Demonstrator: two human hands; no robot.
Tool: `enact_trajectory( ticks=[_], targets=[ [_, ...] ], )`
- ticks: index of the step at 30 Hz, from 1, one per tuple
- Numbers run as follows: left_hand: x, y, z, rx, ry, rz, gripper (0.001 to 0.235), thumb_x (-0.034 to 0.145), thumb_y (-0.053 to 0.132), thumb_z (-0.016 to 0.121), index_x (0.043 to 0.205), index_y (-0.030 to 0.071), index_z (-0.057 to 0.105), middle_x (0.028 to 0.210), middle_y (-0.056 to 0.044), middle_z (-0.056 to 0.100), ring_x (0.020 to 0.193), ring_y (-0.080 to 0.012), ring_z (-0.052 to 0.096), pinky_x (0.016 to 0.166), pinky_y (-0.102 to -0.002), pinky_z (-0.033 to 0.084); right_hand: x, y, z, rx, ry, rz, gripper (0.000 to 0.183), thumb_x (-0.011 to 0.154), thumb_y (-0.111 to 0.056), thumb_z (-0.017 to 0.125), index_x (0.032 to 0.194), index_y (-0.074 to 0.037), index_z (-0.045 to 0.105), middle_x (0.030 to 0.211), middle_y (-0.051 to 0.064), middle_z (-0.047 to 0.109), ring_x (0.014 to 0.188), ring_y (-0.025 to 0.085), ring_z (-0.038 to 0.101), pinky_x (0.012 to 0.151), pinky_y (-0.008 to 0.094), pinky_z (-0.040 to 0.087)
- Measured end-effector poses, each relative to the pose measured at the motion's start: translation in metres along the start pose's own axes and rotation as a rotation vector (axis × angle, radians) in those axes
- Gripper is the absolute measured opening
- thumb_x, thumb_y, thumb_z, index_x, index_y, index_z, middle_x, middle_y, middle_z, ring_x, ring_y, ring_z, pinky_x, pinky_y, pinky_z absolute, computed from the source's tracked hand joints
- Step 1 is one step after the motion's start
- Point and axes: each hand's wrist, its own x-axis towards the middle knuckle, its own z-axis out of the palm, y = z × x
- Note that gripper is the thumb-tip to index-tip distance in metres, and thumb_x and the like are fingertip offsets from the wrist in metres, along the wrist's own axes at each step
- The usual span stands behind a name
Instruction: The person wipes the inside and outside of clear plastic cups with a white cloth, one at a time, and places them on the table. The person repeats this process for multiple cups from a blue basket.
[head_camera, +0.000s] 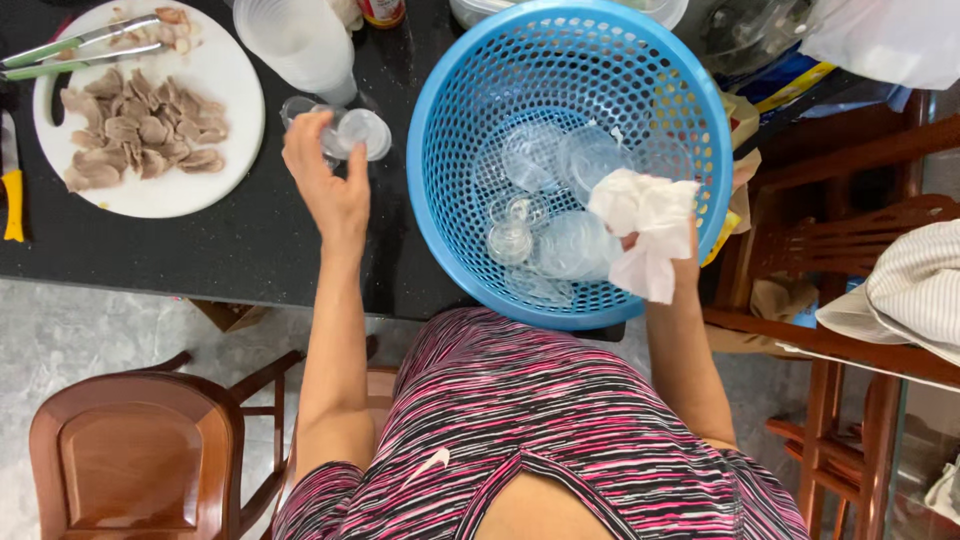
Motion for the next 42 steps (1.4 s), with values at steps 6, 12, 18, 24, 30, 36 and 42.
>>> enact_trajectory(
  ticks=[6,12,18,24,30,36,42],
  targets=[
    [-0.007,-0.034,0.035,0.403,-0.072,0.03,0.053,0.082,0.017,0.089,0.125,0.005,0.06,0.129,-0.005,0.061,0.118,-0.0319,0.049,0.099,-0.05,0.033,-0.014,0.0,0.003,-0.012,0.023,-0.05,0.027,0.097,-0.013,0.07,0.122,-0.002,0.069,0.096,0.004,0.069,0.077,0.01,0.063,0.064,0.024,0.048],
    [-0.013,-0.055,0.033,0.542,-0.102,0.18,0.041,0.077,0.018,0.091,0.104,0.008,0.061,0.146,-0.012,0.058,0.119,-0.0337,0.049,0.097,-0.05,0.035,-0.013,-0.004,0.0,-0.02,0.041,-0.077,0.028,0.099,-0.015,0.07,0.123,-0.002,0.068,0.094,0.003,0.068,0.073,0.008,0.061,0.061,0.022,0.046],
    [-0.016,-0.062,0.03,0.56,-0.152,0.212,0.037,0.078,0.017,0.092,0.099,0.007,0.063,0.15,-0.013,0.056,0.122,-0.0345,0.048,0.099,-0.051,0.036,-0.015,0.0,-0.011,-0.022,0.073,-0.071,0.029,0.1,-0.017,0.069,0.124,-0.002,0.067,0.093,0.002,0.067,0.07,0.006,0.06,0.058,0.02,0.045],
    [-0.015,-0.061,0.027,0.556,-0.166,0.221,0.034,0.078,0.018,0.093,0.097,0.008,0.066,0.147,-0.016,0.055,0.126,-0.0355,0.048,0.1,-0.05,0.036,-0.016,-0.001,-0.012,-0.035,0.086,-0.082,0.03,0.1,-0.018,0.07,0.125,-0.001,0.067,0.092,0.001,0.067,0.067,0.005,0.06,0.056,0.02,0.045],
    [-0.008,-0.041,0.018,0.517,-0.178,0.199,0.034,0.08,0.022,0.092,0.102,0.008,0.07,0.149,-0.017,0.055,0.127,-0.035,0.046,0.101,-0.05,0.036,-0.016,-0.003,-0.022,-0.053,0.101,-0.136,0.033,0.099,-0.019,0.07,0.127,-0.001,0.066,0.097,0.003,0.069,0.069,0.006,0.061,0.058,0.021,0.047],
    [0.011,0.028,0.013,0.194,-0.114,0.224,0.019,0.099,0.014,0.09,0.106,0.008,0.074,0.143,-0.009,0.063,0.128,-0.0309,0.05,0.108,-0.049,0.036,-0.019,-0.016,-0.05,-0.043,0.212,-0.226,0.032,0.099,-0.016,0.066,0.127,0.0,0.065,0.101,0.005,0.07,0.077,0.009,0.063,0.065,0.023,0.049],
    [0.029,0.084,0.102,-0.134,-0.587,0.594,0.014,0.085,0.015,0.086,0.089,0.01,0.073,0.108,-0.004,0.068,0.11,-0.0258,0.06,0.098,-0.045,0.046,-0.027,-0.02,-0.059,-0.033,0.257,-0.283,0.031,0.099,-0.014,0.063,0.127,0.0,0.064,0.106,0.007,0.07,0.085,0.012,0.065,0.072,0.025,0.052]
  ],
)
